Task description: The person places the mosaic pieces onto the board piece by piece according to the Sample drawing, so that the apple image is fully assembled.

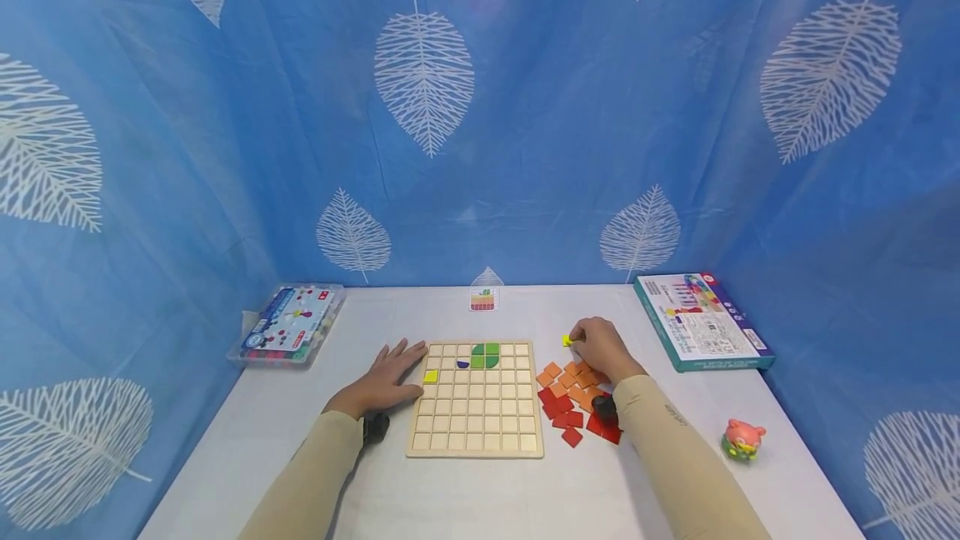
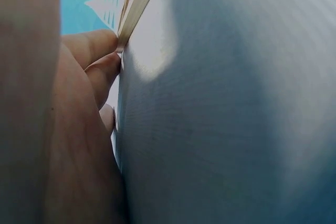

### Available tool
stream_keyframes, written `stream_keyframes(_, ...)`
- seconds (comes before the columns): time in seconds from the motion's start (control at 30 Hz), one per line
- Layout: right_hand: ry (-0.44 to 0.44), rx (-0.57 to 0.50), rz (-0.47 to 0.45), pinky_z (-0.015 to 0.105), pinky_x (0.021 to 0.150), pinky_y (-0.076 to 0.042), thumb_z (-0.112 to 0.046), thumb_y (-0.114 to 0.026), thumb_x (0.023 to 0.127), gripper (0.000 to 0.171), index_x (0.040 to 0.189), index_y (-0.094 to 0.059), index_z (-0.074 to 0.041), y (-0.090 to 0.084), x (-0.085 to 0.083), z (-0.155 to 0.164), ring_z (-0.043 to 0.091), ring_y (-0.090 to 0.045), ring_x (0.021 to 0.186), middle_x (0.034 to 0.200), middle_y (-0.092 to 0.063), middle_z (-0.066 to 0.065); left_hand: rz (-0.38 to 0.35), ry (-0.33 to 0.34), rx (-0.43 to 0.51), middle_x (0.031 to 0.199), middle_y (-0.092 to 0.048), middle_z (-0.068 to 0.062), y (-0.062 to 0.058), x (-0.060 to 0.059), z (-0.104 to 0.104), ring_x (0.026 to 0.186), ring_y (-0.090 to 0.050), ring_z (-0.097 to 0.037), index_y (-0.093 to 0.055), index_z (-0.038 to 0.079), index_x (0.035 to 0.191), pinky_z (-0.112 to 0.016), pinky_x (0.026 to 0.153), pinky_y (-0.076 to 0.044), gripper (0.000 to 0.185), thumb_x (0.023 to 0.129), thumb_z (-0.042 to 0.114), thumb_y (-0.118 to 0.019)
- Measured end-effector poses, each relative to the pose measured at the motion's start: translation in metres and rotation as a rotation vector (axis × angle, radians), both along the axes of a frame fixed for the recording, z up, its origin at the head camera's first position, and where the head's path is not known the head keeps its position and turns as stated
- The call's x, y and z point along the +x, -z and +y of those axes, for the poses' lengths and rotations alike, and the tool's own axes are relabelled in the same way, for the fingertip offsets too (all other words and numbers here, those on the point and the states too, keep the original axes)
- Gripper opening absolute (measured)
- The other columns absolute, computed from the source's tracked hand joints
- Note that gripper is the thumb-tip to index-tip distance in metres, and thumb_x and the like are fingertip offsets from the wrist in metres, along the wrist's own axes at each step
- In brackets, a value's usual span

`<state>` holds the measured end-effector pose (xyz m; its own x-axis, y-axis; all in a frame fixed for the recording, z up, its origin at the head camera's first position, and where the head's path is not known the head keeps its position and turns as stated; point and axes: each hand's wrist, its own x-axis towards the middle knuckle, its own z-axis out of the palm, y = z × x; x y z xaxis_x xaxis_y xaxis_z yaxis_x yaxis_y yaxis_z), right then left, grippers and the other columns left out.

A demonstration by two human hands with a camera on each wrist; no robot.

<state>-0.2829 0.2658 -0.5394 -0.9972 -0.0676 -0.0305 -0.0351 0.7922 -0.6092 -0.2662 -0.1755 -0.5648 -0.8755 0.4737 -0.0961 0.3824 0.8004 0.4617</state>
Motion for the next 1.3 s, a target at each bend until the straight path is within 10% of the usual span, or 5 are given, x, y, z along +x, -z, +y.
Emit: stream_keyframes(1.3, -0.417, -0.099, 0.079, 0.035, 0.079, -0.059, -0.006, -0.075, 0.098, 0.004, 0.099, -0.079, -0.007, -0.012, 0.008, -0.134, 0.012, -0.065, 0.089, 0.099, -0.067, -0.003, -0.002, -0.003, -0.001, 0.171, -0.029, 0.002, 0.001, -0.001, -0.001, 0.160, -0.009, -0.029, -0.035, 0.017, 0.167, -0.051, 0.126, 0.001, 0.081, 0.095, 0.045, -0.063)
